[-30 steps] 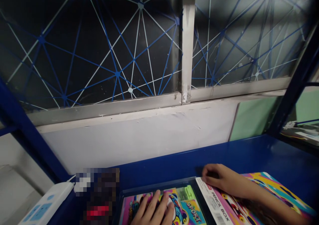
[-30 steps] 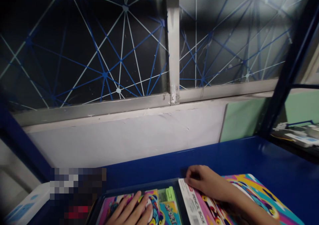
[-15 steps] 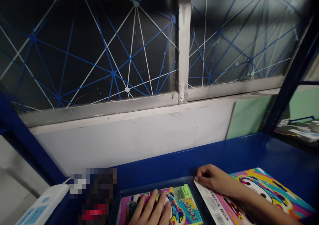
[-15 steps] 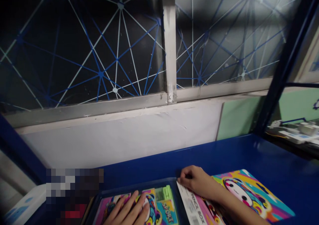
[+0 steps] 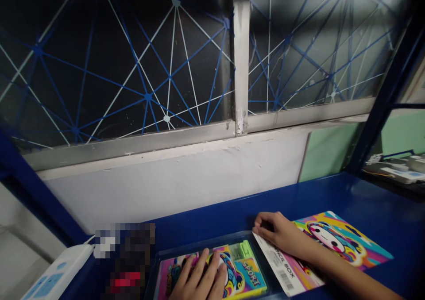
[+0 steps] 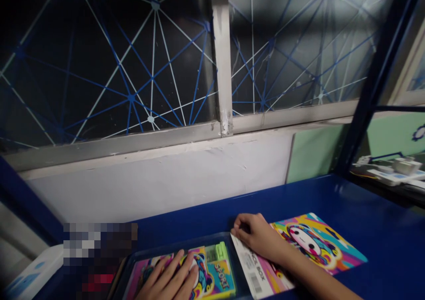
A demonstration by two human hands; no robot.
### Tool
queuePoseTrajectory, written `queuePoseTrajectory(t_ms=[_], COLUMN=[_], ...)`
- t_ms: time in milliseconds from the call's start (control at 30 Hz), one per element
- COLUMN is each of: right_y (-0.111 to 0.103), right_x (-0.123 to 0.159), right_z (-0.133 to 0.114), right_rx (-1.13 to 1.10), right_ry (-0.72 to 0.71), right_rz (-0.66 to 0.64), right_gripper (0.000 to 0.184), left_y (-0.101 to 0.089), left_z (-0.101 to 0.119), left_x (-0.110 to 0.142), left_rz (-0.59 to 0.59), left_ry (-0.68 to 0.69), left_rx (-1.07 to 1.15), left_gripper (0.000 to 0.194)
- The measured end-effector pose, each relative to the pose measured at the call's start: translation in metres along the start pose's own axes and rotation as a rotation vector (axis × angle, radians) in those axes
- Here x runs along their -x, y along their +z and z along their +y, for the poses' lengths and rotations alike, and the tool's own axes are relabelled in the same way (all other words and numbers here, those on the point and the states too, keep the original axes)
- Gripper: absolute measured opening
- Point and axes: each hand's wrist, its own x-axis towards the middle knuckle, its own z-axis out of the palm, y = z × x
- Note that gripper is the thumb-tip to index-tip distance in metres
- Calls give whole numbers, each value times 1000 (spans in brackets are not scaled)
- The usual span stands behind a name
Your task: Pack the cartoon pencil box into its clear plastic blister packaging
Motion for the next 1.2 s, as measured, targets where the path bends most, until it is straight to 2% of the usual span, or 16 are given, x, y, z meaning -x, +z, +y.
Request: queuePoseTrajectory(t_ms=[267, 567, 733, 900, 1000, 1100, 1200], right_y=[-7, 15, 20, 35, 43, 40, 24], right_x=[7, 3, -1, -6, -10, -10, 1], right_z=[-12, -22, -25, -43, -55, -64, -68], right_rx=[58, 83, 174, 304, 369, 409, 429], right_ry=[-65, -87, -142, -202, -238, -267, -290], right_rz=[66, 72, 75, 59, 63, 112, 177], right_gripper=[24, 19, 19, 17, 16, 15, 12], left_y=[-2, 6, 12, 14, 10, -4, -20], left_z=[1, 11, 21, 26, 19, -1, -20], left_x=[1, 0, -7, -23, -33, -37, -26], left_rz=[-30, -13, -95, -194, -236, -246, -272], left_ry=[5, -22, -41, -15, -14, -75, -205], left_rx=[-22, -13, 11, 107, 198, 398, 506], left_gripper=[34, 28, 31, 43, 50, 66, 58])
